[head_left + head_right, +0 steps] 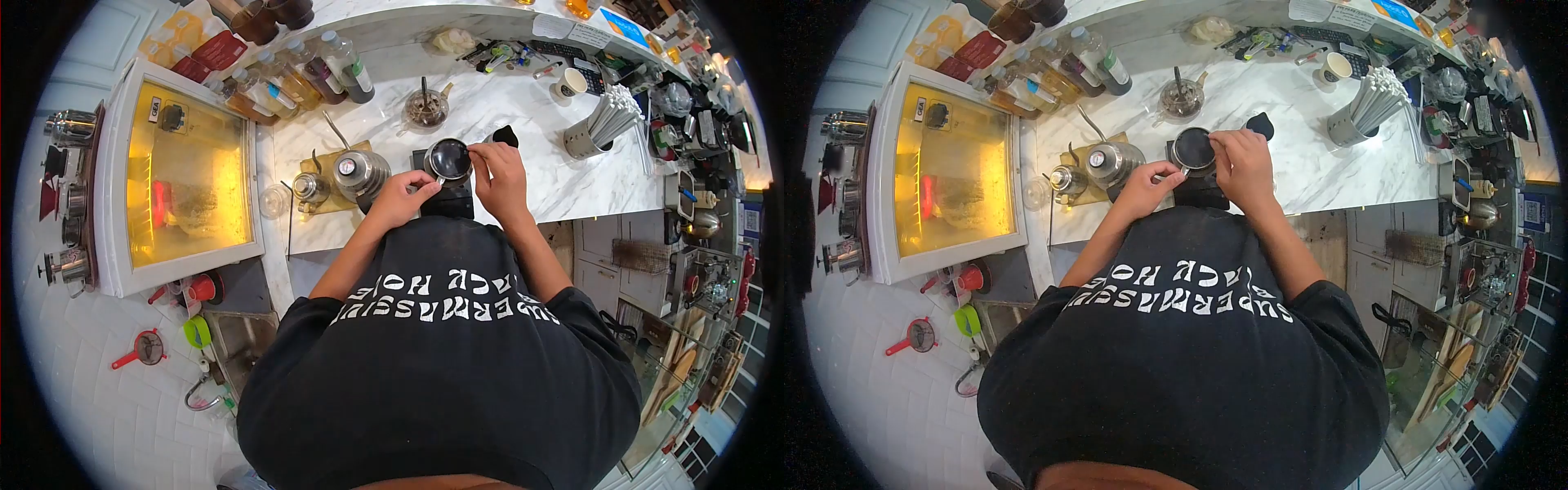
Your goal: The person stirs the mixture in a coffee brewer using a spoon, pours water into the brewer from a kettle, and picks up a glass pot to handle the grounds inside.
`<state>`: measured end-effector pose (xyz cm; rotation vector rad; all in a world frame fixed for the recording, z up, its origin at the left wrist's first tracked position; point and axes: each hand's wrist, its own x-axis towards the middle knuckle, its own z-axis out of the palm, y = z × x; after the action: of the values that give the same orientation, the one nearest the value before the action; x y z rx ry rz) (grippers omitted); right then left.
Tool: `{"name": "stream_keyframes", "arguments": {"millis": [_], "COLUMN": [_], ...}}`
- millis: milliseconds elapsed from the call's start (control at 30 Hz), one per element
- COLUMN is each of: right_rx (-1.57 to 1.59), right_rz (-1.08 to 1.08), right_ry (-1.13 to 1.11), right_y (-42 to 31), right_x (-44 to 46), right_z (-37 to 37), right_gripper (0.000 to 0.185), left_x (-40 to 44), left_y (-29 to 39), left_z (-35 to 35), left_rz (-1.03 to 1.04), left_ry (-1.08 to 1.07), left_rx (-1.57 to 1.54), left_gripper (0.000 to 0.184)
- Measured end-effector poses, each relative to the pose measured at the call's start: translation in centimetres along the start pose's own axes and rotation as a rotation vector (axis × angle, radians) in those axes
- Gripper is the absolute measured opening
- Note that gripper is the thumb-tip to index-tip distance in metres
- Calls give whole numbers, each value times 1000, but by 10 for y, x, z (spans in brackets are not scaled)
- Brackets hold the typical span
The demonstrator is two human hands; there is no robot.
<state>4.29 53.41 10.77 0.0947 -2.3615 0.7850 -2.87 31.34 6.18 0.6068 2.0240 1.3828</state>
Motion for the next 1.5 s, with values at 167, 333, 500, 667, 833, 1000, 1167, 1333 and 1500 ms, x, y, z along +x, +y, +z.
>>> {"name": "stream_keyframes", "arguments": {"millis": [167,333,500,667,833,1000,1167,1333,1500], "right_rx": [28,8,-5,16,4,12,26,19,18], "right_rz": [-3,-5,7,17,19,25,25,27,36], "right_ry": [16,3,-8,-15,-15,-17,-10,-9,-9], "right_y": [-2,-4,-5,-5,-4,-3,-6,-6,-4], "right_x": [1,0,-3,-4,-3,-4,-4,-3,-4], "right_z": [-2,0,0,0,0,0,1,0,0], "right_gripper": [12,13,14,15,15,14,14,14,14], "left_x": [0,0,-1,0,0,0,1,0,-1], "left_y": [1,0,-2,2,-1,-3,-4,-2,0], "left_z": [0,0,1,0,1,2,2,1,1], "left_rz": [19,5,5,-12,-16,13,51,28,15], "left_ry": [2,4,8,-4,-3,12,33,10,8], "left_rx": [10,13,14,4,-5,-10,-41,-2,-7], "left_gripper": [25,25,24,24,23,26,28,25,26]}}
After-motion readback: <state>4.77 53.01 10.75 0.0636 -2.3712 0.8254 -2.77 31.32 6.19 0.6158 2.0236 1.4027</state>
